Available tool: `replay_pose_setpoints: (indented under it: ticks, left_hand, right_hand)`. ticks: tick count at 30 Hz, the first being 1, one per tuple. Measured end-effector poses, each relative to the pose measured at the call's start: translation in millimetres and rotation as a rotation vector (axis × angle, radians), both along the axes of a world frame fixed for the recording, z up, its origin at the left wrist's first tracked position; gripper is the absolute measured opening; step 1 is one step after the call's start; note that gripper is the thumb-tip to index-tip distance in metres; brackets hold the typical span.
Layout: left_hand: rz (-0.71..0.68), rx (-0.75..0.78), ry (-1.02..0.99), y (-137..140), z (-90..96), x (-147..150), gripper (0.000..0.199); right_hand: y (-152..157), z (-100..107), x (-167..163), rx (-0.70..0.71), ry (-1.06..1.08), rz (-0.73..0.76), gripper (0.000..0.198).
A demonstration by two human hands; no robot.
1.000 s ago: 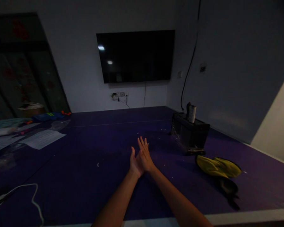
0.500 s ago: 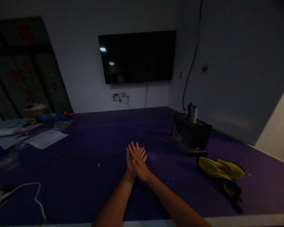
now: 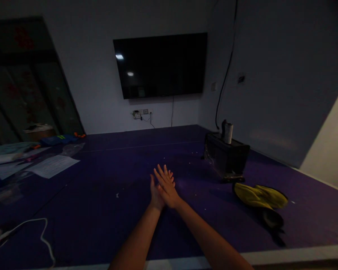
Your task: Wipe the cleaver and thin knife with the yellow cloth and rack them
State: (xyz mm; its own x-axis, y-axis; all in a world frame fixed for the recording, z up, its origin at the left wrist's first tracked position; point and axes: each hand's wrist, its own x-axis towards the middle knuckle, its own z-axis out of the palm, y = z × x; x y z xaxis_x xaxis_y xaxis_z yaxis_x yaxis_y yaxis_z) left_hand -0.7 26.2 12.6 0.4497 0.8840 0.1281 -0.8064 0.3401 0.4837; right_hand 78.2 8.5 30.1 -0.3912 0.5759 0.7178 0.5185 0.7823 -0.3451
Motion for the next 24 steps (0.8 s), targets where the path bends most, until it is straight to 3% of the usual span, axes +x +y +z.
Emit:
replay_pose_setpoints:
  ticks: [9, 17, 20, 24]
  left_hand:
    - [0.004, 0.055, -0.063, 2, -4.6, -4, 0.07]
    - [0.205, 0.04, 0.041, 5, -11.3, -11, 0.064]
    - [0.167, 0.035, 0.07, 3, -7.6, -6, 0.065]
    - [0.001, 0.054, 0.061, 1, -5.0, 3, 0.069]
  right_hand:
    - [0, -2, 2, -0.034, 0.008, 0.059, 0.06]
    - [-18, 1, -10, -0.046, -0.067, 0.137, 0.06]
    - [-14, 1, -7, -0.044, -0.046, 0.112, 0.061]
    - [-7, 2, -1, -0.032, -0.013, 0.043, 0.061]
